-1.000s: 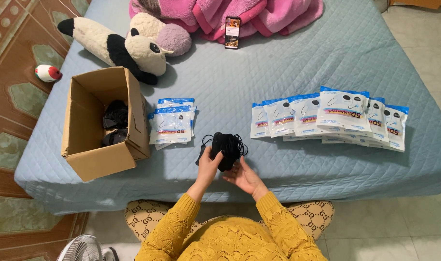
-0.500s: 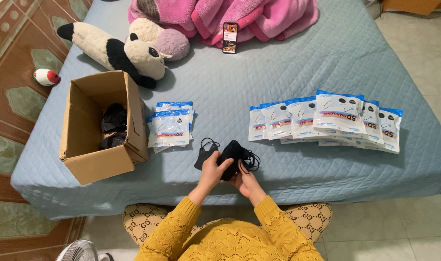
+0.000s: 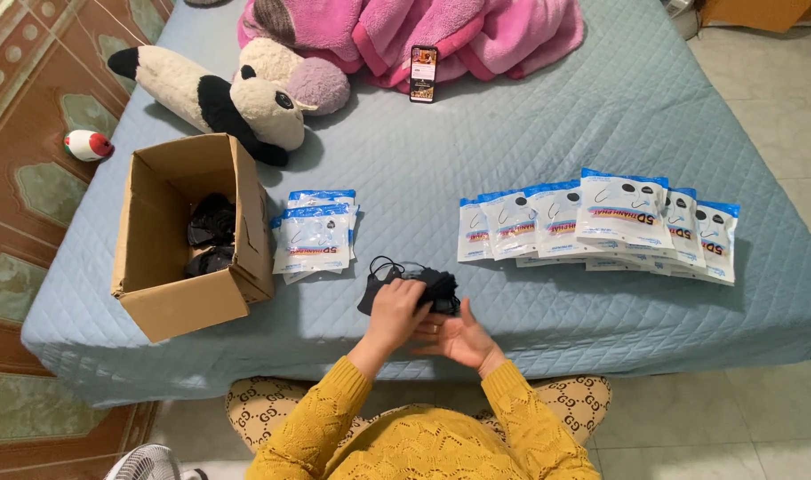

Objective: Packaging black face masks into individual plastic sleeves

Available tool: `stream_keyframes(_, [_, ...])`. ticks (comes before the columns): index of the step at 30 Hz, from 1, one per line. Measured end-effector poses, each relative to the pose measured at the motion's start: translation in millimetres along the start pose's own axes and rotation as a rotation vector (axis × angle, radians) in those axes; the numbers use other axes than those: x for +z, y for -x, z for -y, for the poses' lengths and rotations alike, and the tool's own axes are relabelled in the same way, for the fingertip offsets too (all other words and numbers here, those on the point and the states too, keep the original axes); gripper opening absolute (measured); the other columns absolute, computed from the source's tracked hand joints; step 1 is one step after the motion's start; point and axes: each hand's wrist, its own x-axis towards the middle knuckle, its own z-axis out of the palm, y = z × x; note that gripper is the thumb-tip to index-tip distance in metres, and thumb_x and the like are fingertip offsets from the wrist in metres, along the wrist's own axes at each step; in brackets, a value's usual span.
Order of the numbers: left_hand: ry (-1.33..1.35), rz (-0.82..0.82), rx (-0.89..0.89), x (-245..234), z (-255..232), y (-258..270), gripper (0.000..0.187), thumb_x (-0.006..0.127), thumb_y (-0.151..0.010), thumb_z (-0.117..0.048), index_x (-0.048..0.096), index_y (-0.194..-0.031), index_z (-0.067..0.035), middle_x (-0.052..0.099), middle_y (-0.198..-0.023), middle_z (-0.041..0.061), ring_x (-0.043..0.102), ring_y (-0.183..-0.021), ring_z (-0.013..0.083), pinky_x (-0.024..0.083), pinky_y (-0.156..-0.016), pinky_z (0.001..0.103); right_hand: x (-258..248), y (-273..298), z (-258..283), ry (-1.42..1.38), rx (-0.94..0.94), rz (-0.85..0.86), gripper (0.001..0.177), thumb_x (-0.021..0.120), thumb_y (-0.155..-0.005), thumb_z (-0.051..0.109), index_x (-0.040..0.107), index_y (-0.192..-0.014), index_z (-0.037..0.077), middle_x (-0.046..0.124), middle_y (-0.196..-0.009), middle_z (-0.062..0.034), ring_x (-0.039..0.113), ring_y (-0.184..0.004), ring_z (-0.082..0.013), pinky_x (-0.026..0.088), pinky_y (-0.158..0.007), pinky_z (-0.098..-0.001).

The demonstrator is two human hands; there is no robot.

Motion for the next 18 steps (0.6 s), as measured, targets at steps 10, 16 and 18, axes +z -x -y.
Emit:
stream_keyframes(10, [-0.131,-0.119,0.152,-11,-10,-11,0.039,0.083,-0.074,-0.025,0.063,-0.105,-0.014,0.066,-0.097,0.007,0.064,-0.091,0.0244,0.051,-0.078,0.036,-2,15,0,0.104,0.082,0.256,0.126,0.046,-0.067,0.098,0.042,-0.144,-0.001,0.053,-0.145,-0.0267,0.046,-0.14,-0.044,0.033,-0.114,-0.0697])
stream_keyframes(16, [-0.051,-0.155,0.346,6,-24,0,0.03,0.077,-0.087,-0.031,0.063,-0.104,-0.011,0.067,-0.103,0.013,0.065,-0.097,0.03,0.051,-0.086,0.04,-89,-6,16,-0.526,-0.009,0.096,0.115,0.066,-0.067,0.086,0.046,-0.14,0.0,0.059,-0.128,-0.0089,0.057,-0.118,-0.0292,0.032,-0.114,-0.0702])
stream_keyframes(18, [-0.064,-0.201,0.365,8,-25,0,0.031,0.073,-0.092,-0.038,0.061,-0.102,-0.012,0.068,-0.106,0.012,0.065,-0.099,0.0287,0.051,-0.086,0.04,-87,-9,19,-0.511,-0.01,0.084,0.099,0.06,-0.08,0.078,0.046,-0.142,0.002,0.061,-0.129,-0.0075,0.058,-0.114,-0.0244,0.034,-0.113,-0.0666])
